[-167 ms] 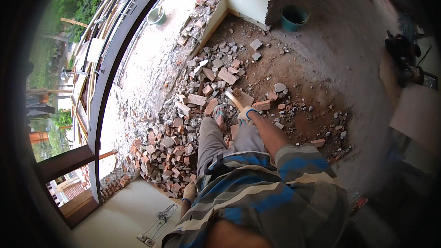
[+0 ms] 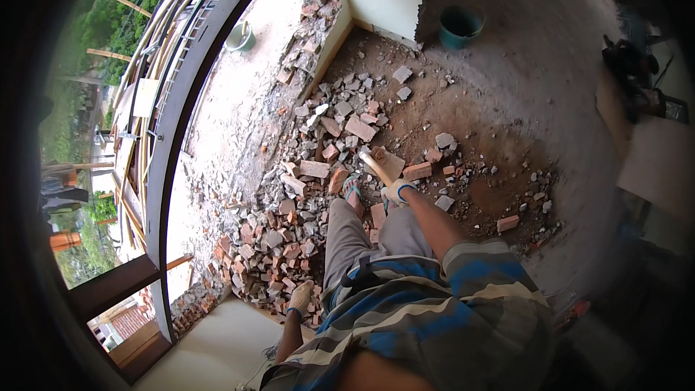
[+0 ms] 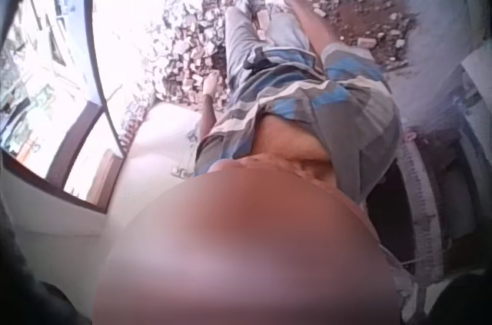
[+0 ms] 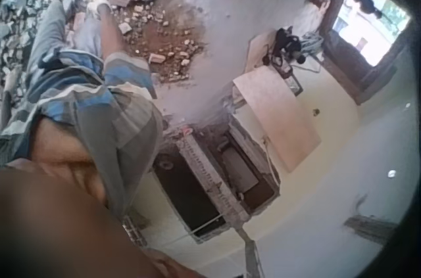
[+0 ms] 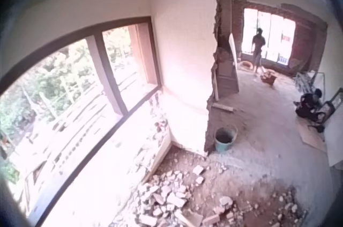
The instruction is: The person uses a pickaxe to break and gather construction debris on the floor. They repeatedly strike and push rubble into a pile near a partially demolished wall.
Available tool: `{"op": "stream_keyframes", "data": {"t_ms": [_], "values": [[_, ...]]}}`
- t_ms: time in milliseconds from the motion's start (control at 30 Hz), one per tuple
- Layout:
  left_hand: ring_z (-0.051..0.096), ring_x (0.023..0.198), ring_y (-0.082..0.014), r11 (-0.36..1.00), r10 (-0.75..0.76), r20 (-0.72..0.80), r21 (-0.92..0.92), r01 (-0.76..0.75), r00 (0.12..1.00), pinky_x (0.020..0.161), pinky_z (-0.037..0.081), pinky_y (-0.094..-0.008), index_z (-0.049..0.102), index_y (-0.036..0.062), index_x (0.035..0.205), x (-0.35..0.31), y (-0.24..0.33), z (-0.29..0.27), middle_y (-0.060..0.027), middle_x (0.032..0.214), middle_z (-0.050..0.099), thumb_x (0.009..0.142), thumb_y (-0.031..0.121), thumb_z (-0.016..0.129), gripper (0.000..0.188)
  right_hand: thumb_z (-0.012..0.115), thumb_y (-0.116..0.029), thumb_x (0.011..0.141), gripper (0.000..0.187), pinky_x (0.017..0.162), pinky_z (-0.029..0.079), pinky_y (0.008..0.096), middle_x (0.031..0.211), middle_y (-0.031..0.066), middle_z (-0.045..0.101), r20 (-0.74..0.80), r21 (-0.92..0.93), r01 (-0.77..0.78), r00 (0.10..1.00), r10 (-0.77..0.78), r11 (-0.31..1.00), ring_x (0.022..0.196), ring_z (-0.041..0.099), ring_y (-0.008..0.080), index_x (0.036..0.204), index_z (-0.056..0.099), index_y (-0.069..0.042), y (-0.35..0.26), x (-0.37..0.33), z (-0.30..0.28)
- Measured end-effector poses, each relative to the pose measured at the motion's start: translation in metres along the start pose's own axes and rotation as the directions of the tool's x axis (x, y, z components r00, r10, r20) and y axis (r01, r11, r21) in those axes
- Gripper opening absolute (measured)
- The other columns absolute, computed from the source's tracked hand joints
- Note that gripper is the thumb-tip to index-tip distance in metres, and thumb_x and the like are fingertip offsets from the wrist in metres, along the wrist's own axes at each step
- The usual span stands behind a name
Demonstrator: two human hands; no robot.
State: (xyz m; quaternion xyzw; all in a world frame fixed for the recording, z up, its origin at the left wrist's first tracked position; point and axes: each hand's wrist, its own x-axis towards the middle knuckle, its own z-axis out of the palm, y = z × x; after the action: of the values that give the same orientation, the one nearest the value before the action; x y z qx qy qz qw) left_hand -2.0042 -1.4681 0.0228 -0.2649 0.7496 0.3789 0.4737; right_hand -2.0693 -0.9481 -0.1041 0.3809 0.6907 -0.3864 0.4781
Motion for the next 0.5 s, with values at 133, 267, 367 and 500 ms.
{"op": "stream_keyframes", "data": {"t_ms": [133, 267, 367, 500], "values": [[0.068, 0.12, -0.0261, 0.959, 0.074, 0.115, 0.264, -0.102, 0.991, 0.104, 0.051, -0.0375, 0.068, 0.0004, 0.137, 0.062, 0.086, -0.026, -0.0148, 0.132, 0.072, 0.107, 0.043, 0.056, 0.054, 0.072, -0.025, 0.088, 0.037, 0.065, 0.063, 0.0421, 0.084, 0.0162, 0.075, 0.045, -0.016, -0.051, 0.998, 0.052, 0.999, 0.071, 0.075, 0.0265, 0.107, 0.073, 0.006, 0.001, 0.003, 0.009], [0.068, 0.114, -0.0215, 0.944, 0.18, 0.133, 0.256, -0.209, 0.975, 0.102, 0.05, -0.034, 0.068, -0.0011, 0.135, 0.14, 0.153, -0.029, -0.0106, 0.121, 0.076, 0.107, 0.042, 0.06, 0.052, 0.073, -0.034, 0.092, 0.044, 0.084, 0.062, 0.0464, 0.113, 0.02, 0.077, 0.068, -0.025, -0.159, 0.985, 0.161, 0.987, 0.101, 0.077, 0.032, 0.125, 0.074, -0.004, -0.002, 0.006, 0.023], [0.06, 0.096, -0.0149, 0.941, 0.193, 0.228, 0.232, -0.245, 0.954, 0.087, 0.048, -0.0318, 0.071, -0.0003, 0.121, 0.199, 0.182, -0.008, -0.005, 0.104, 0.071, 0.107, 0.044, 0.06, 0.048, 0.07, -0.037, 0.093, 0.046, 0.082, 0.062, 0.0463, 0.113, 0.02, 0.077, 0.086, 0.011, -0.195, 0.977, 0.193, 0.981, 0.099, 0.077, 0.033, 0.124, 0.074, -0.004, -0.003, 0.008, 0.025], [0.056, 0.08, -0.011, 0.921, 0.176, 0.343, 0.272, -0.277, 0.923, 0.075, 0.047, -0.0295, 0.077, 0.0037, 0.113, 0.256, 0.188, 0.05, -0.0009, 0.089, 0.068, 0.107, 0.047, 0.058, 0.048, 0.067, -0.035, 0.094, 0.049, 0.07, 0.062, 0.0449, 0.099, 0.019, 0.077, 0.123, -0.034, -0.179, 0.976, 0.182, 0.983, 0.083, 0.077, 0.0325, 0.126, 0.069, 0.001, 0.0, 0.012, 0.026]]}}
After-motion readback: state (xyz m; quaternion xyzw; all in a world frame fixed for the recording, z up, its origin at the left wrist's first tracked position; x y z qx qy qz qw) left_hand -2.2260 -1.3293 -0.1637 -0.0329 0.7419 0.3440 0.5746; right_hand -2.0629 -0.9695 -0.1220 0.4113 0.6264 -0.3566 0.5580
